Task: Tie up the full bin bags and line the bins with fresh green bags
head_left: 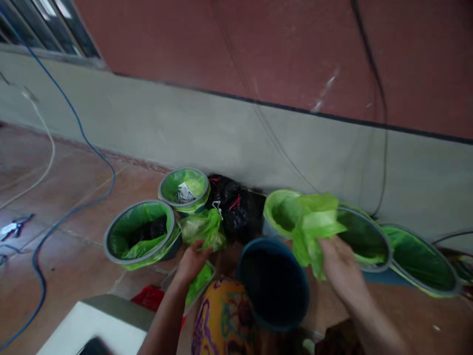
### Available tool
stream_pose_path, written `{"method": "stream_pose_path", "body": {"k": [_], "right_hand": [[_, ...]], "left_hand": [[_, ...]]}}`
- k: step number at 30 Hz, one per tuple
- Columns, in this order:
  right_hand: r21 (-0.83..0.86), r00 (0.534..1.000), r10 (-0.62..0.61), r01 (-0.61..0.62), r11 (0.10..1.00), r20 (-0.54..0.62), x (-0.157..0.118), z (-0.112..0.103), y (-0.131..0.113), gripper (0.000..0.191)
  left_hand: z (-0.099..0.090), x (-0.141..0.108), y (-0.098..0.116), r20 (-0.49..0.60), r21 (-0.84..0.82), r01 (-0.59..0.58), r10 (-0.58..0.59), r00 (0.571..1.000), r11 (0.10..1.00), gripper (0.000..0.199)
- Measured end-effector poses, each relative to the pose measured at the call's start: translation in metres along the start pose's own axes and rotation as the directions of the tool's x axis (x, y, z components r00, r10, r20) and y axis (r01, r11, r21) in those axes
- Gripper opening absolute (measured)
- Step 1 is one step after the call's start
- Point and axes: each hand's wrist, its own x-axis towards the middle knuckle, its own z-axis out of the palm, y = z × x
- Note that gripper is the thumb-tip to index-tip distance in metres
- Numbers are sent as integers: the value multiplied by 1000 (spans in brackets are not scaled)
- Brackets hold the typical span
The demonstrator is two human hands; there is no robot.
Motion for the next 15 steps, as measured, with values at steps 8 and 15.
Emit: {"method": "stream_pose_path", "body": {"k": [8,15], "right_hand": [[271,866,-431,364,891,253,-74,19,-17,68],[307,855,-294,169,937,427,-80,-10,46,52]], "left_hand": [[66,-130,150,324,-629,-111,389,863,769,58],[86,-129,126,165,-606,-72,214,963,792,31]]}}
